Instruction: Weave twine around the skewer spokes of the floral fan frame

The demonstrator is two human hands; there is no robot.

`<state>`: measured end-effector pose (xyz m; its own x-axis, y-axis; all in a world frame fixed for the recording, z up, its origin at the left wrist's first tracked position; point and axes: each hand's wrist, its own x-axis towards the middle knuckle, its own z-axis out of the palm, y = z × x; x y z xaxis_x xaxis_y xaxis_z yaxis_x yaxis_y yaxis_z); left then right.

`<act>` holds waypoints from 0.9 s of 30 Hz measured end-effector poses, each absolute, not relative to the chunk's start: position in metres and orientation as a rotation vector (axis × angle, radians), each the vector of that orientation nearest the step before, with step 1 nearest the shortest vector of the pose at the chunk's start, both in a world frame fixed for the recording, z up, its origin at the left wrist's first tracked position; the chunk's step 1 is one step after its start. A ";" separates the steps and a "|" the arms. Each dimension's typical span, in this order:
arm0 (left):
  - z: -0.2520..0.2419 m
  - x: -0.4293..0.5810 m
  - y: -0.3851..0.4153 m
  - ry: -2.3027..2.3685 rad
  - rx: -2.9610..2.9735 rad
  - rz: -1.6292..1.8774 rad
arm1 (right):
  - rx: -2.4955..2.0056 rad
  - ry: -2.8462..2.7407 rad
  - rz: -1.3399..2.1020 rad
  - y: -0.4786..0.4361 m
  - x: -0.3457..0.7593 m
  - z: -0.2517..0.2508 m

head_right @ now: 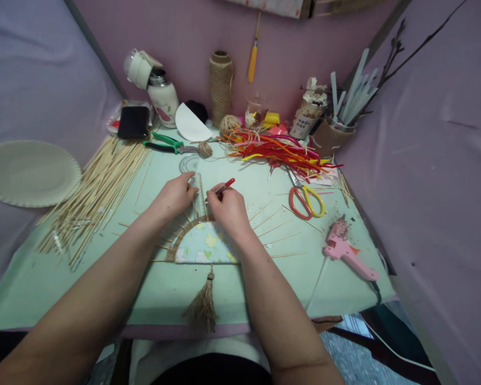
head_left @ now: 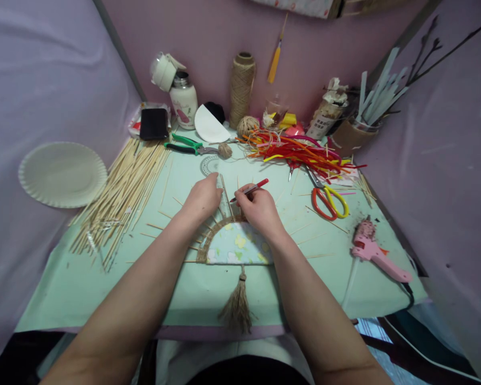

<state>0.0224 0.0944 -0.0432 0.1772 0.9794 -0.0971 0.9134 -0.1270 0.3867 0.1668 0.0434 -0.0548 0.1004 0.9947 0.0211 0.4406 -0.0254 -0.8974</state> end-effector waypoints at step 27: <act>-0.042 0.023 0.095 1.791 2.092 0.238 | -1.637 -1.507 0.844 0.042 0.166 -0.051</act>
